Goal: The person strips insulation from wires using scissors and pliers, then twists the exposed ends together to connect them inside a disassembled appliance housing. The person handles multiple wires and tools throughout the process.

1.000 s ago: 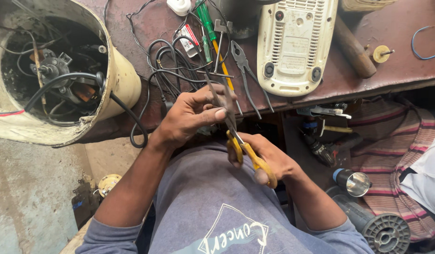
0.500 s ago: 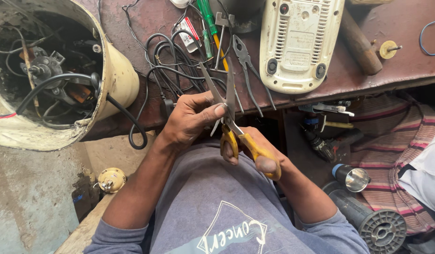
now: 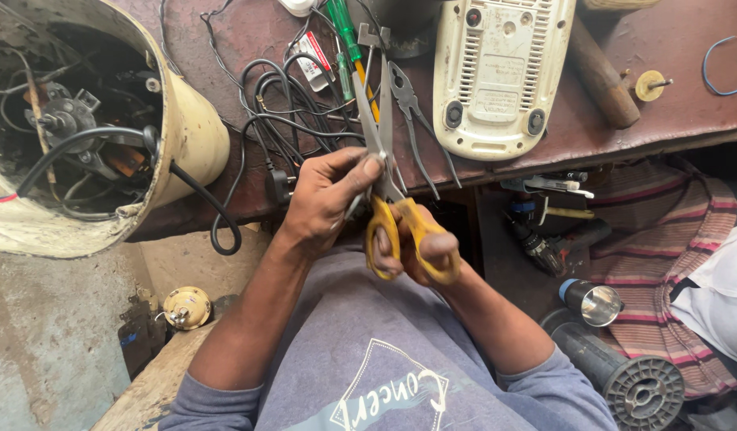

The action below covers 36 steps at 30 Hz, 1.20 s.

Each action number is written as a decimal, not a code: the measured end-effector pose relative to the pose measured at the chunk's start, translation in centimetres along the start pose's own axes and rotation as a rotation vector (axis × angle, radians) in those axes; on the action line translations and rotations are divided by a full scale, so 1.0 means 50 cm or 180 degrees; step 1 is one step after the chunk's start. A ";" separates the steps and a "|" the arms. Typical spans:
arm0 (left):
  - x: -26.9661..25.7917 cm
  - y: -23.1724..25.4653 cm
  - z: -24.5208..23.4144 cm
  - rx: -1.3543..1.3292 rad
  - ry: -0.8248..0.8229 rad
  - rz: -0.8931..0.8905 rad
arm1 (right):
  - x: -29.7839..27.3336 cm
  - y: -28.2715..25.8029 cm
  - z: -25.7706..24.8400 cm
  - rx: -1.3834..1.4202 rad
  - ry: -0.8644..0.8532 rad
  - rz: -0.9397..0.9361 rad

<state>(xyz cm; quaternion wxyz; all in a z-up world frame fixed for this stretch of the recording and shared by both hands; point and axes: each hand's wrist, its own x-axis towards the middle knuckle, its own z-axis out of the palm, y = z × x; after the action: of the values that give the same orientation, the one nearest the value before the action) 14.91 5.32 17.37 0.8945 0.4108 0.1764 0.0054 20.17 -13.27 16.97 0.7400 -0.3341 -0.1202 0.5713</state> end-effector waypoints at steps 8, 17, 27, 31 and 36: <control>0.073 0.000 -0.024 0.1826 0.1262 0.0987 | 0.034 -0.049 -0.081 -0.0918 0.0548 0.0325; 0.147 -0.025 -0.075 0.1182 0.1369 0.0605 | 0.070 -0.082 -0.086 -0.2644 0.1397 0.0745; 0.179 -0.051 -0.096 0.0381 0.1301 0.0885 | 0.120 -0.113 -0.070 -0.5665 0.1941 0.0119; 0.156 -0.049 -0.074 0.0996 0.1636 0.0768 | 0.143 -0.133 -0.070 -0.6198 0.1542 -0.0453; 0.147 -0.049 -0.041 0.0644 0.1372 0.1118 | 0.189 -0.137 -0.060 -0.4209 0.0997 -0.1591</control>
<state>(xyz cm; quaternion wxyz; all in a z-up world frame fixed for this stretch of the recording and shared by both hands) 20.83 6.37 12.05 0.7763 0.5114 0.2881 0.2297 30.10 -6.44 17.15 0.5001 -0.7523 -0.4060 0.1382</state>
